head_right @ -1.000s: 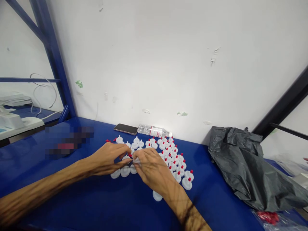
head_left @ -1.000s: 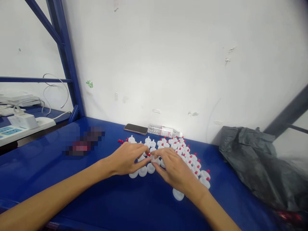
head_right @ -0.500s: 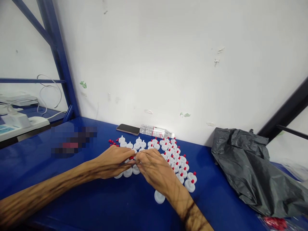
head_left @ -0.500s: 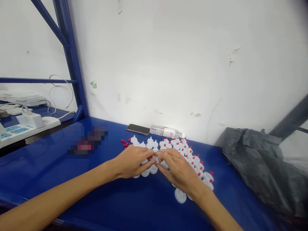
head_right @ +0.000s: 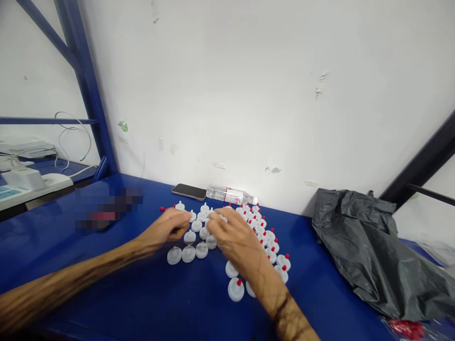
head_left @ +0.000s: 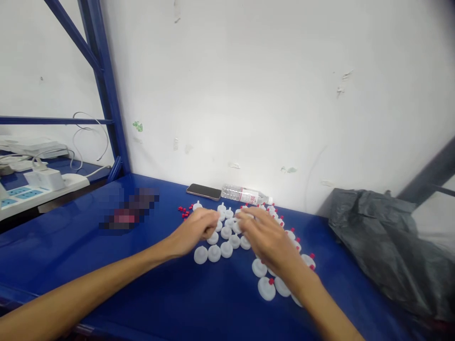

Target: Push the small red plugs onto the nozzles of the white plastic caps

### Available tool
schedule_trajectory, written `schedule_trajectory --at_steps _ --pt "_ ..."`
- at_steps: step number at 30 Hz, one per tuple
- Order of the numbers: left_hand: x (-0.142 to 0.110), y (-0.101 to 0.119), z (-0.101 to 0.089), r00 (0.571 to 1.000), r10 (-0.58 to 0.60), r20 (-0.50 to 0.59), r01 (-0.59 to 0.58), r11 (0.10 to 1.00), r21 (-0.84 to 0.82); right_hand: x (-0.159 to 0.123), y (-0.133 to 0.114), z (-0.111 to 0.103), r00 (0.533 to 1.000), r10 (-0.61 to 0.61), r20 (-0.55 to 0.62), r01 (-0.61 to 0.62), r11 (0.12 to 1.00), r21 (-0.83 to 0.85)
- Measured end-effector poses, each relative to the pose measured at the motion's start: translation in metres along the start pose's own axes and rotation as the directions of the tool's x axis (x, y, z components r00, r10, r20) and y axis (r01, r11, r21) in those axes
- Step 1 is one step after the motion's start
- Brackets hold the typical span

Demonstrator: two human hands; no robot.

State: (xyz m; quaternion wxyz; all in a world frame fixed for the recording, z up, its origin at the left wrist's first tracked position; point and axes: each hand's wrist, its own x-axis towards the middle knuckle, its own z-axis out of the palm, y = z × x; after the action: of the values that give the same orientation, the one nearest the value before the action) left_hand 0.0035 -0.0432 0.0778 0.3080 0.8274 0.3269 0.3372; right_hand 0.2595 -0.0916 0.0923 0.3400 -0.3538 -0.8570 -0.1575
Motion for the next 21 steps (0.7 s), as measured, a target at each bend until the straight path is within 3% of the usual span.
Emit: schedule_trajectory --at_steps 4,7,14,21 --pt "0.006 -0.004 -0.036 0.985 -0.03 -0.172 0.046 0.995 0.089 -0.013 0.038 -0.02 0.961 0.263 -0.087 -0.272 0.956 -0.11" --pt "0.009 -0.013 -0.051 0.975 -0.021 -0.219 0.079 0.962 0.261 -0.016 0.048 -0.021 0.928 0.37 -0.049 -0.374 0.919 -0.129" --pt "0.005 -0.038 -0.033 0.995 -0.086 0.057 0.038 0.821 0.57 -0.016 0.037 0.003 0.901 0.364 0.237 -0.352 0.931 -0.094" --pt "0.005 -0.043 -0.034 0.978 -0.168 0.12 0.04 0.724 0.689 -0.019 0.035 0.004 0.809 0.401 0.43 -0.402 0.911 -0.093"
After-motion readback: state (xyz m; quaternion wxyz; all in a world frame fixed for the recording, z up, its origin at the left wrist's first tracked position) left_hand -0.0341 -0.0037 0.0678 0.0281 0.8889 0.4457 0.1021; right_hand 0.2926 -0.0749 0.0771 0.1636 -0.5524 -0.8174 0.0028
